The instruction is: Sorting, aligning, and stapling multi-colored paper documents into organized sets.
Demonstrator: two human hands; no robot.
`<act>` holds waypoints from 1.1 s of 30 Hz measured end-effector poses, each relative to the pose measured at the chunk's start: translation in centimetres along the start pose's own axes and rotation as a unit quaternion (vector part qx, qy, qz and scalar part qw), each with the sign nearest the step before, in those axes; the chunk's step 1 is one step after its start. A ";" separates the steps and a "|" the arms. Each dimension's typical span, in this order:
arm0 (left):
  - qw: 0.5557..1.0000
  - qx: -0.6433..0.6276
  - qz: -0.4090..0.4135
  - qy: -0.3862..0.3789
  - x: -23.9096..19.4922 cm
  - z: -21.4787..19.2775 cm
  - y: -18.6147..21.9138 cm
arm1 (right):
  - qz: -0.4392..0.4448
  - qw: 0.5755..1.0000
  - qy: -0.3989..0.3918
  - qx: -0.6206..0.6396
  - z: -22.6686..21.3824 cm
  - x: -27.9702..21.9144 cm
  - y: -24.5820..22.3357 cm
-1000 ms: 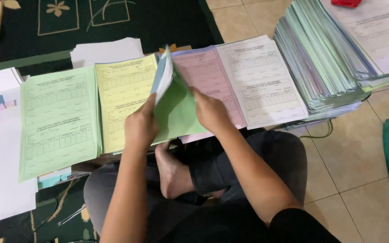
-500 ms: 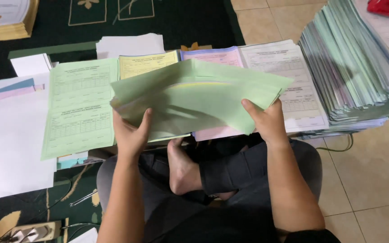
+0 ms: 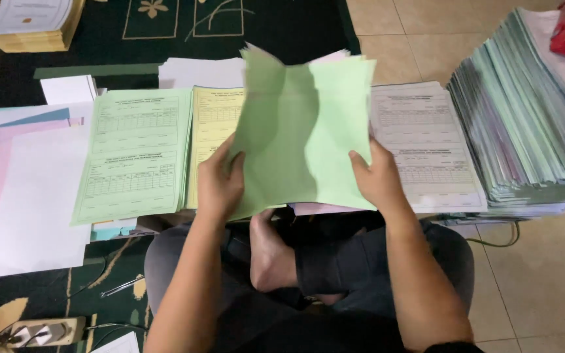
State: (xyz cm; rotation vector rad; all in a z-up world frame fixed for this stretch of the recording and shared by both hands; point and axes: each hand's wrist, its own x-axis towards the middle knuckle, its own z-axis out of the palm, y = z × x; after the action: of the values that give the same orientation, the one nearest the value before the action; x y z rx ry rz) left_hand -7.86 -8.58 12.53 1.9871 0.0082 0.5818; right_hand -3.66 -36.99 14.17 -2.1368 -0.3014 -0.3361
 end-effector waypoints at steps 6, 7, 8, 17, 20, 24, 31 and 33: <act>0.991 -0.115 -0.066 0.010 -0.5 -3.4 0.0 | -0.001 0.979 0.032 0.199 -2.2 -1.8 3.5; 0.991 -0.114 -0.065 0.013 -0.4 -3.1 -0.3 | -0.003 0.979 0.031 0.201 -1.8 -1.9 4.3; 0.990 -0.123 -0.070 0.022 -0.3 -2.8 -0.7 | 0.008 0.979 0.039 0.199 -1.5 -1.9 5.1; 0.983 0.155 -0.098 -0.022 1.8 1.8 -5.1 | 0.062 0.996 0.048 0.034 2.2 1.0 5.5; 0.970 0.233 -0.016 -0.064 2.2 5.7 -5.2 | 0.019 0.995 0.007 -0.094 5.1 1.7 4.6; 0.990 0.093 -0.044 -0.102 3.0 5.1 -3.8 | -0.018 0.998 -0.027 -0.056 4.6 1.9 3.7; 0.982 -0.155 -0.111 -0.013 0.3 -2.9 0.4 | 0.030 0.980 0.017 0.197 -2.1 -1.9 3.0; 0.982 -0.132 -0.137 0.015 0.0 -2.7 -1.0 | 0.011 0.970 0.023 0.242 -1.7 -2.4 5.7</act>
State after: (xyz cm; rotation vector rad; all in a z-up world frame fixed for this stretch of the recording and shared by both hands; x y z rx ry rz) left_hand -8.69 -5.86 12.70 1.6827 0.2097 0.4109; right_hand -4.15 -41.74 9.86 -1.6496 -0.2987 -0.2665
